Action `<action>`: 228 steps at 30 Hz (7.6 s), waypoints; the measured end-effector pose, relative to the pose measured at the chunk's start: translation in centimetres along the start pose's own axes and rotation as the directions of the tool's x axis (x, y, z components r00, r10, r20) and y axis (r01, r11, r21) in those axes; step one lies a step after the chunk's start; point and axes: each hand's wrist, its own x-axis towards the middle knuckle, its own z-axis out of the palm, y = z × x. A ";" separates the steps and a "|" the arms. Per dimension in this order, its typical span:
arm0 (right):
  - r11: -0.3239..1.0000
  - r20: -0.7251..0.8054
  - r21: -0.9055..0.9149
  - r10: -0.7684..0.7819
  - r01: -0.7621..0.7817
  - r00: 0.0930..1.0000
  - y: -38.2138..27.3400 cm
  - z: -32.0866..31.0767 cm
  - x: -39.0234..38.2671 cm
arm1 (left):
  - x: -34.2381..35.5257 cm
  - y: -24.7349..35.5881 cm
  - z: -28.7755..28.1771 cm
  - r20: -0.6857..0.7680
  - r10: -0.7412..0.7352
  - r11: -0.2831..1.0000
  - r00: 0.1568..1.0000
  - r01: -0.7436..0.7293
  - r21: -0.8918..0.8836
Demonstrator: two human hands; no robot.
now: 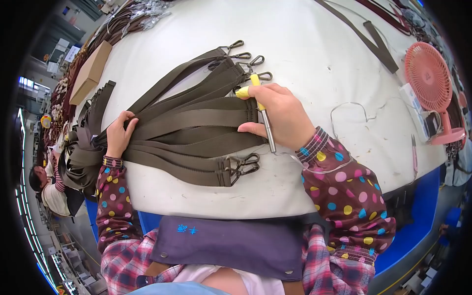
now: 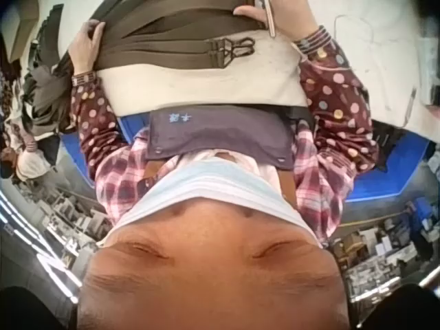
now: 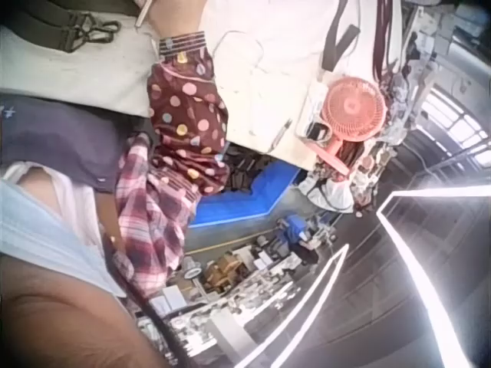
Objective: Manually sewing and trimming threads on heavy-duty textile straps with metal hooks.
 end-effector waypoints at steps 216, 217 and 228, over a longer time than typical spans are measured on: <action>1.000 0.124 0.019 0.013 -0.016 0.992 1.3 0.7 -1.4 | 3.7 17.5 2.4 0.143 0.429 0.826 0.892 -0.324 -0.462; 1.000 0.122 0.025 0.006 -0.009 0.992 1.2 0.7 -1.5 | 3.9 18.1 2.8 0.166 0.445 0.815 0.880 -0.321 -0.482; 0.996 0.102 -0.018 0.089 -0.088 0.991 1.1 0.8 -1.8 | 3.6 21.1 6.0 0.053 0.417 0.716 0.907 -0.292 -0.635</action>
